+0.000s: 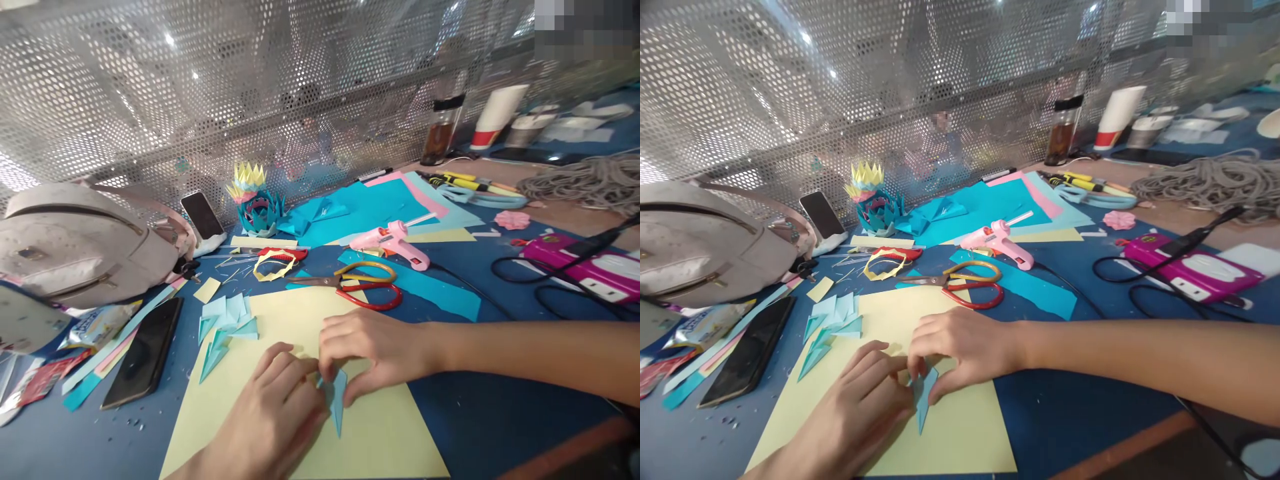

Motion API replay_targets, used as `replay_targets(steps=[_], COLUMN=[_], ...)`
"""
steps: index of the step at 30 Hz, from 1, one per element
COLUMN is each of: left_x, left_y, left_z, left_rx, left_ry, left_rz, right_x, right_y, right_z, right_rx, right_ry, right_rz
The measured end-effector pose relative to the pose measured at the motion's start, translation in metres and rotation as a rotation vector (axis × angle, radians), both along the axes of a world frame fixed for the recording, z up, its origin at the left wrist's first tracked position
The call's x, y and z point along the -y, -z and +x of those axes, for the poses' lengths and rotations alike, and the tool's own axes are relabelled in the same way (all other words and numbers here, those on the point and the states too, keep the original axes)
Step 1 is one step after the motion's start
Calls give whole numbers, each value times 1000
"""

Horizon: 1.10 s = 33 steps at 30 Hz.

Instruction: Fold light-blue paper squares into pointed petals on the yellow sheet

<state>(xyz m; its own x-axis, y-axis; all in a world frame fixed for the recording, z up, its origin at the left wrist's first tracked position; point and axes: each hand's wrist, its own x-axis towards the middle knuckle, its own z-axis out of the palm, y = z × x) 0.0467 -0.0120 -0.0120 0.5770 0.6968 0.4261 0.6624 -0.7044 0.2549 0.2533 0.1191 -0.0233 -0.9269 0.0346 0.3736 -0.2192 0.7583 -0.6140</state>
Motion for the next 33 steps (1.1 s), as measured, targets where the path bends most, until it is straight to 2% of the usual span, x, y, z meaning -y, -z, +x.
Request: replay_targets(steps=[2, 4, 6, 11, 16, 19, 24, 27, 30, 33], left_x=[-2, -4, -6, -7, -9, -9, -5, -4, -3, -3], left_y=[-2, -1, 0, -4, -5, -3, 2, 4, 3, 0], left_z=[2, 2, 3, 8, 9, 7, 1, -5, -10, -14], left_rx=[87, 164, 194, 197, 231, 273, 314, 282, 148, 15], left_ry=[-51, -150, -242, -328, -262, -187, -100, -24, 41, 62], left_rz=[-147, -317, -421, -502, -542, -519, -438, -248, 6, 123], right_x=[-1, -1, -1, -2, -2, -2, -2, -3, -6, -9], right_y=[-1, -4, -8, -12, -9, -9, -12, -15, -19, -19], right_z=[1, 2, 3, 5, 3, 3, 5, 6, 7, 8], right_rx=[19, 47, 88, 208, 158, 139, 118, 38, -76, -151], right_ry=[10, 30, 55, 64, -24, -85, -94, -95, -78, -57], right_rz=[-10, -33, -69, -173, -163, -143, -75, 31, 237, 394])
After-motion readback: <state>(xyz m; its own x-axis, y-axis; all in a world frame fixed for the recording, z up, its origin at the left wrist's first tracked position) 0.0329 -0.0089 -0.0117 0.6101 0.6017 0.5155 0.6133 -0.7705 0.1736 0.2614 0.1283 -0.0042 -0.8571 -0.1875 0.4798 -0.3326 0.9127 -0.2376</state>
